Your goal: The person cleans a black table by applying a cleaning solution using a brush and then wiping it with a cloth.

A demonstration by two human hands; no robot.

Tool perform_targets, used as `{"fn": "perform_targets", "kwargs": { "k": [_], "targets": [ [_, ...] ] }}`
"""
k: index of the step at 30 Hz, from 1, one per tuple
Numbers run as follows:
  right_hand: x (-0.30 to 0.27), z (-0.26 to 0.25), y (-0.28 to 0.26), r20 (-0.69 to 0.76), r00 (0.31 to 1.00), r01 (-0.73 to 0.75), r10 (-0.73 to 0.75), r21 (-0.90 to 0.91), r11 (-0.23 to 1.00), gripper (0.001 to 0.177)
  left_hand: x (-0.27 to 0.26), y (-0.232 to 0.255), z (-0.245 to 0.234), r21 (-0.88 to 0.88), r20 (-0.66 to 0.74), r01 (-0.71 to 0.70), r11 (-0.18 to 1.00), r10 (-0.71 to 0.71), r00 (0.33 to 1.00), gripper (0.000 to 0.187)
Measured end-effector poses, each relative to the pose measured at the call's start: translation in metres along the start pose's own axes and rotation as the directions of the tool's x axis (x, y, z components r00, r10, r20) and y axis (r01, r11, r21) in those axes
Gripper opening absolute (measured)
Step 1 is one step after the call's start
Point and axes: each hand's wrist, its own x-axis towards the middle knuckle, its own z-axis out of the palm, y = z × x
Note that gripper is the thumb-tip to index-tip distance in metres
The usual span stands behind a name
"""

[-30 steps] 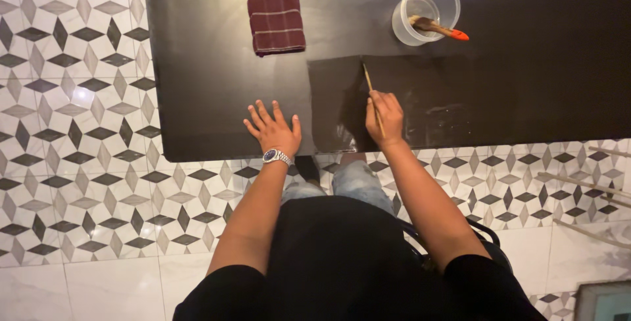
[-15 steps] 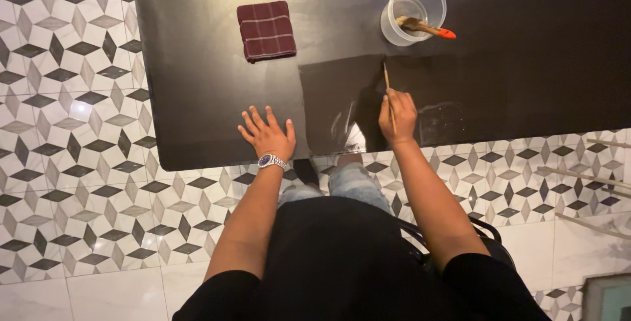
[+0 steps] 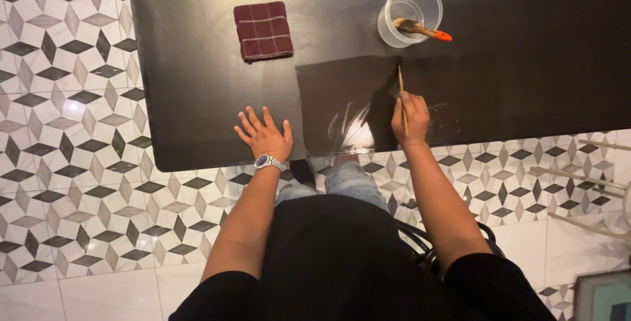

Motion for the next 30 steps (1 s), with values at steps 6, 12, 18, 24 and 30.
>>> {"fn": "perform_targets", "kwargs": {
  "k": [6, 12, 18, 24, 30],
  "targets": [
    [-0.042, -0.007, -0.006, 0.169, 0.985, 0.043, -0.039, -0.021, 0.999, 0.017, 0.000, 0.001, 0.001, 0.010, -0.006, -0.003, 1.000, 0.003, 1.000, 0.071],
    [-0.061, -0.008, -0.058, 0.323, 0.886, 0.179, -0.332, 0.421, 0.889, 0.014, 0.000, 0.001, 0.002, 0.021, -0.007, -0.005, 1.000, 0.005, 1.000, 0.071],
    [0.004, -0.020, -0.040, 0.148, 0.988, -0.007, -0.049, 0.352, 0.936, 0.014, -0.004, -0.002, 0.004, -0.003, -0.024, -0.012, 1.000, 0.012, 1.000, 0.070],
    [-0.001, -0.067, -0.063, 0.461, 0.866, 0.055, -0.196, 0.302, 0.952, 0.015, -0.005, -0.005, 0.005, -0.030, -0.047, -0.032, 0.999, 0.031, 0.998, 0.070],
    [0.023, -0.076, -0.105, 0.563, 0.785, -0.004, -0.257, 0.421, 0.907, 0.014, -0.006, 0.012, -0.045, -0.130, 0.146, -0.079, 0.988, 0.098, 0.984, 0.053]
  ]
}}
